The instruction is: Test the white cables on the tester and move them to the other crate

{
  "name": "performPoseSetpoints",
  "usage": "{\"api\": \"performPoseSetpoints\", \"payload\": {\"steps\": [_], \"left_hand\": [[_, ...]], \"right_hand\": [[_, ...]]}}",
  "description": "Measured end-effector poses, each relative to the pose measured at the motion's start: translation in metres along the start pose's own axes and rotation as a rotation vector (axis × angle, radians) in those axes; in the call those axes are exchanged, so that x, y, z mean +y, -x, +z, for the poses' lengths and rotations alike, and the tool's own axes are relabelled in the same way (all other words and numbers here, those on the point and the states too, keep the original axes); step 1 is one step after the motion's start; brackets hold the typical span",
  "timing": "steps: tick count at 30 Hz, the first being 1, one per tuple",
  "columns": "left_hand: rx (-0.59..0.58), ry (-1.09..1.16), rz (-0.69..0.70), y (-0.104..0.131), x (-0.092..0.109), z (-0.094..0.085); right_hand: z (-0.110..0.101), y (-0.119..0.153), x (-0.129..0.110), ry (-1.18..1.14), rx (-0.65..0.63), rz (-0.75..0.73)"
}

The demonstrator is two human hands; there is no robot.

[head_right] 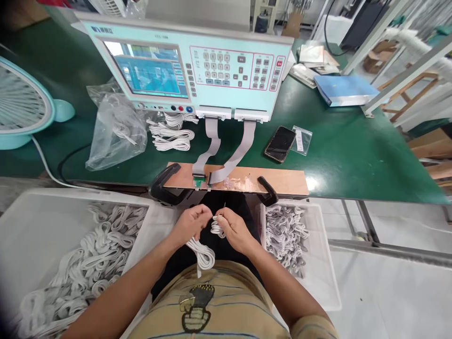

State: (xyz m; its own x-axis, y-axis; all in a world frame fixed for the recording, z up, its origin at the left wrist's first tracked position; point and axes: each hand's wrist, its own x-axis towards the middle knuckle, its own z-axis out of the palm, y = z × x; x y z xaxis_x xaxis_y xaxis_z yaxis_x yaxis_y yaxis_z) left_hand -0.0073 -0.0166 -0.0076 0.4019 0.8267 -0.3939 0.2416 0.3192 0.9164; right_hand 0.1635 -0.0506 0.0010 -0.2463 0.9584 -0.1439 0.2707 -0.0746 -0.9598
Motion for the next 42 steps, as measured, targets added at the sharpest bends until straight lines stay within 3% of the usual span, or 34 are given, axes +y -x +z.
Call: {"api": "performPoseSetpoints", "payload": {"steps": [7, 10, 14, 17, 21, 27, 31, 37, 39, 42], "left_hand": [[-0.122, 0.003, -0.027, 0.000, 0.004, -0.005], [-0.140, 0.015, -0.009, 0.003, 0.011, -0.010], [-0.134, -0.002, 0.005, 0.005, 0.015, -0.015], [-0.087, 0.103, 0.002, 0.002, 0.008, -0.017], [0.101, 0.356, -0.015, -0.008, -0.005, -0.017], [0.258, 0.394, -0.005, -0.016, -0.013, -0.018], [0.257, 0.228, 0.031, -0.015, -0.010, -0.022], [0.089, 0.010, 0.077, -0.015, 0.000, -0.038], [0.103, 0.037, 0.082, -0.017, 0.001, -0.039], [0.218, 0.088, 0.103, -0.022, 0.000, -0.034]], "right_hand": [[0.001, -0.006, -0.007, 0.044, -0.087, -0.026], [0.002, -0.009, 0.000, -0.082, -0.117, -0.016], [0.008, -0.018, 0.011, -0.366, -0.164, 0.143], [0.015, -0.030, 0.014, -0.519, -0.075, 0.226], [0.022, -0.050, 0.010, -0.497, 0.156, 0.177], [0.026, -0.065, 0.003, -0.402, 0.252, 0.156], [0.026, -0.066, -0.003, -0.470, 0.251, 0.187], [0.032, -0.072, -0.003, -0.681, 0.281, 0.282], [0.034, -0.073, -0.003, -0.732, 0.287, 0.303], [0.032, -0.073, -0.003, -0.716, 0.249, 0.282]]}}
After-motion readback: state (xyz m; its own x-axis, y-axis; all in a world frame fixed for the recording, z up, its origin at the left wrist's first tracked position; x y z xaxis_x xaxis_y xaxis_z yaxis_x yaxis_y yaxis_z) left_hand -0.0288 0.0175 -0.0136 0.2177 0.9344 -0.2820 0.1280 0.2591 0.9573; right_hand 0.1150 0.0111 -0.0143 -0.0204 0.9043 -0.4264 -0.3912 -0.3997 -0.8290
